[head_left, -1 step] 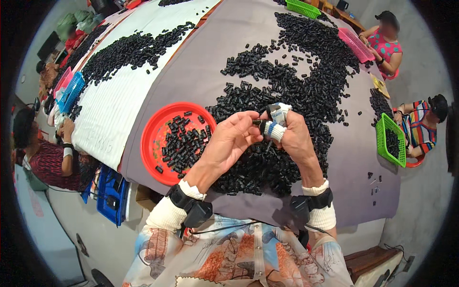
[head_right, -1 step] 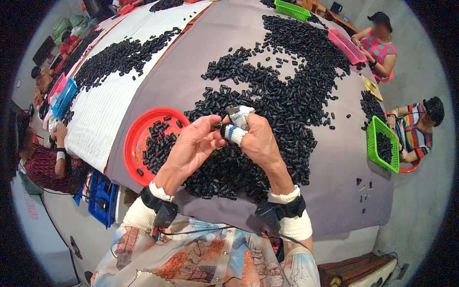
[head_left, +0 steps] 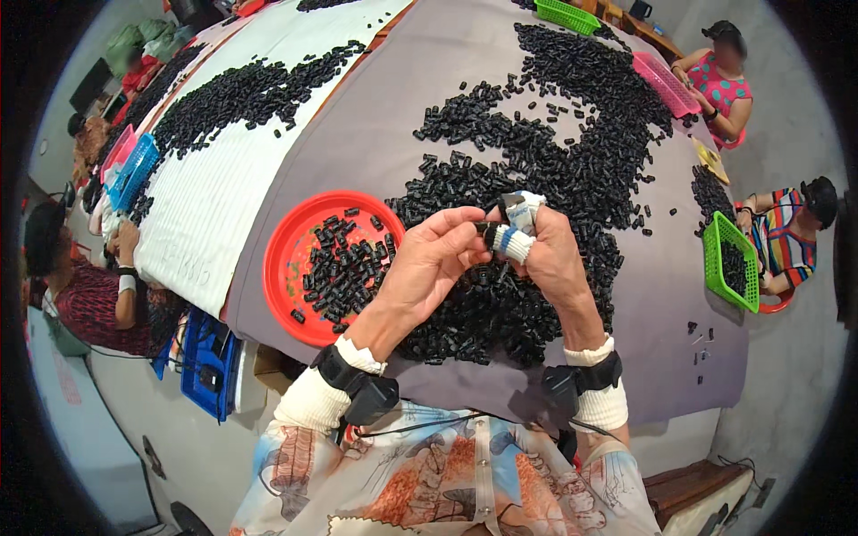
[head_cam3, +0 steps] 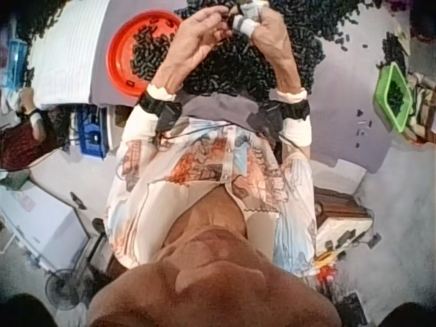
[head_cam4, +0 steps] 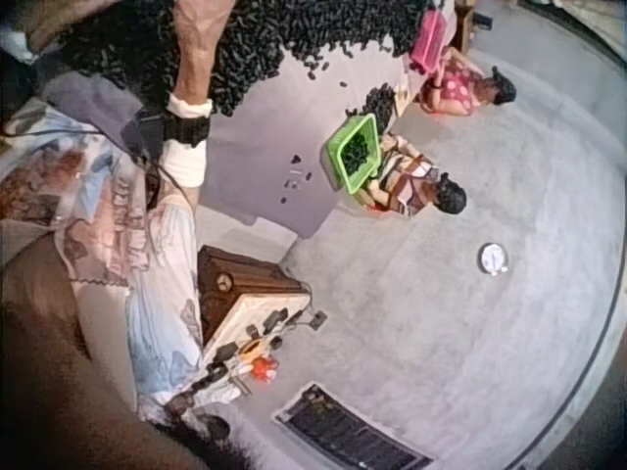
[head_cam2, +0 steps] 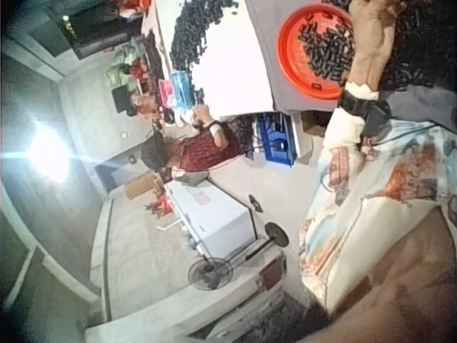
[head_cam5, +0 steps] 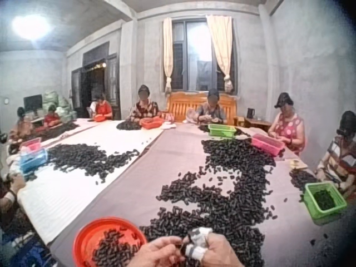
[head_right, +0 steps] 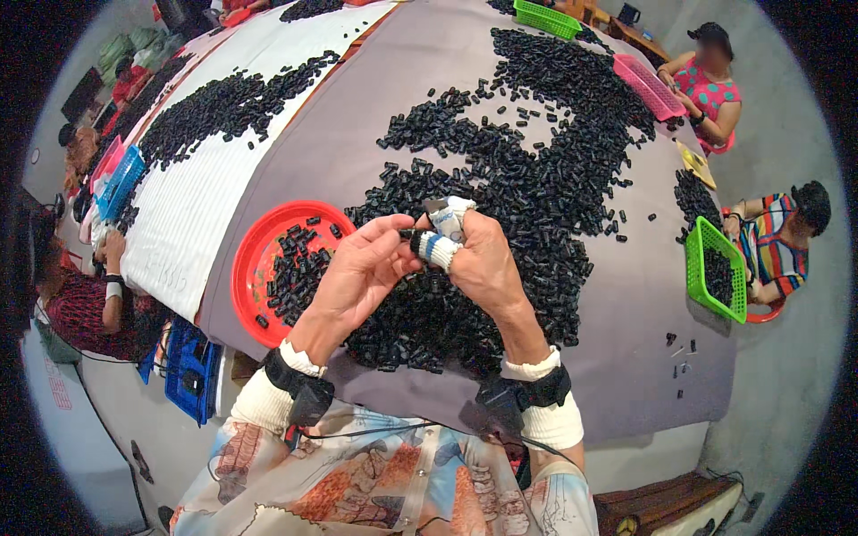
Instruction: Sorting and inspecting small black shoe components at a factory production table.
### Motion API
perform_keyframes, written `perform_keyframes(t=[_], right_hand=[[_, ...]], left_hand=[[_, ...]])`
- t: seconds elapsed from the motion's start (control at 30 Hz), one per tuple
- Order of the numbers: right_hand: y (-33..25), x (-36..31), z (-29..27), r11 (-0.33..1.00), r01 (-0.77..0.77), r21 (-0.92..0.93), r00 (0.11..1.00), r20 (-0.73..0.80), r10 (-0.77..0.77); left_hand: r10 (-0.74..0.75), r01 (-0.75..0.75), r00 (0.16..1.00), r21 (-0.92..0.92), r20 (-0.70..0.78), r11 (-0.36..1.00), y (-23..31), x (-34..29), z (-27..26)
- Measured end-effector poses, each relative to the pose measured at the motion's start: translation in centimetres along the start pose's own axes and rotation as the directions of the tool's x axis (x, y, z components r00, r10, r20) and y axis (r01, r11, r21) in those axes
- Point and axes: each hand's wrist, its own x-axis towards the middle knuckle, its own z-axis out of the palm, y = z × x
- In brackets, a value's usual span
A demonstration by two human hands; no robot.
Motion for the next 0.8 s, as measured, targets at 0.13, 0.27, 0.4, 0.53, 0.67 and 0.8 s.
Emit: perform_keyframes(t=[0.13, 0.27, 0.4, 0.53, 0.67, 0.8], right_hand=[[-0.9, -0.4, 0.5, 0.999, 0.005, 0.032, 1.000, -0.003, -0.005], [-1.0, -0.5, 0.6, 0.999, -0.026, 0.033, 1.000, 0.006, 0.026], [-0.1, -0.3, 0.8, 0.996, 0.077, 0.032, 0.996, -0.037, -0.076], [-0.1, -0.2, 0.6, 0.995, 0.096, 0.040, 0.995, 0.037, -0.098], [0.1, -0.2, 0.5, 0.994, 0.104, 0.025, 0.992, 0.064, -0.106], [0.5, 0.0, 0.3, 0.991, 0.134, -0.010, 0.989, 0.058, -0.133]], left_hand=[[0.010, -0.010, 1.000, -0.004, -0.007, 1.000, 0.5, 0.1, -0.2], [-0.001, 0.001, 1.000, -0.023, -0.019, 1.000, 0.7, 0.2, -0.2], [0.016, -0.015, 1.000, -0.026, 0.018, 1.000, 0.6, 0.3, -0.4], [0.017, -0.017, 1.000, -0.017, 0.021, 1.000, 0.8, 0.1, 0.7], [-0.006, 0.008, 0.999, -0.034, 0.047, 0.999, 0.6, 0.2, 0.6], [-0.024, 0.023, 0.999, 0.017, 0.025, 1.000, 0.9, -0.2, 0.8]])
